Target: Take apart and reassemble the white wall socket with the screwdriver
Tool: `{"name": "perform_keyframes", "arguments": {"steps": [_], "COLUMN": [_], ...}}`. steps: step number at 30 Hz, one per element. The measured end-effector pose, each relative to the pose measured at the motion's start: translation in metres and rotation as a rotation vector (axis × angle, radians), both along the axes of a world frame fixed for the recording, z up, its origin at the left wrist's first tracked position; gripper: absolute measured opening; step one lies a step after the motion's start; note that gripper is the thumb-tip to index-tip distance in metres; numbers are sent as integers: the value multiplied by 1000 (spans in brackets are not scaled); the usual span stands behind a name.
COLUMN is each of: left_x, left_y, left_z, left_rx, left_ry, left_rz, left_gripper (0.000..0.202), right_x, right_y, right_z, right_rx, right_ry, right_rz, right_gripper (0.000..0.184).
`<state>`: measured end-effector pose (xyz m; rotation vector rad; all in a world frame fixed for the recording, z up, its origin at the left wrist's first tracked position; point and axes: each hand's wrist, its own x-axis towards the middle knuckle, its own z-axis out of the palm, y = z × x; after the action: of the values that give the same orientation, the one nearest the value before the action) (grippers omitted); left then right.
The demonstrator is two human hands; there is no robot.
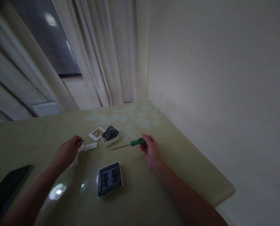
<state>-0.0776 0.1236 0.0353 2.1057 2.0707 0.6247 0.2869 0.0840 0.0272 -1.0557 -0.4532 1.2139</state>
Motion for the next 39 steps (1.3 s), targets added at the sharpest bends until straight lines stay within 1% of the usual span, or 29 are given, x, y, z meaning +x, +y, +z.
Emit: {"name": "perform_keyframes", "arguments": {"steps": [4,5,6,7,9,11,13,17,21,28,31,35,39], "left_x": [45,57,67,76,90,97,100,99,99,104,106,109,111], "left_y": [-44,-56,-67,-77,-91,-98,-98,-92,-90,-93,-94,-97,-100], "left_z": [8,9,10,10,10,7,3,-4,-7,-12,-14,-18,-22], "left_rx": [35,38,47,29,-29,-73,-87,-77,-81,-97,-82,-44,-2], "left_ry": [-130,-170,-265,-345,-448,-480,-468,-425,-409,-384,-368,-307,-240], "left_rz": [-227,-293,-396,-470,-565,-579,-566,-600,-639,-622,-621,-633,-656], "left_gripper": [28,28,28,26,23,17,13,20,24,24,25,26,31], "right_x": [4,4,5,5,5,5,5,5,5,6,5,5,5], "right_y": [2,2,2,2,3,3,3,3,2,0,0,0,-1], "right_z": [0,-1,-1,-1,-2,-2,-2,0,2,6,6,8,9], "right_rx": [0,-2,-5,-8,-9,-8,-9,-14,-14,-19,-15,-7,-6], "right_ry": [-2,-5,-7,-8,-7,-4,-1,4,7,14,19,22,23], "right_rz": [-23,-27,-31,-33,-37,-41,-45,-46,-39,-48,-55,-61,-62], "right_gripper": [53,52,51,50,50,50,51,51,50,48,49,51,53]}}
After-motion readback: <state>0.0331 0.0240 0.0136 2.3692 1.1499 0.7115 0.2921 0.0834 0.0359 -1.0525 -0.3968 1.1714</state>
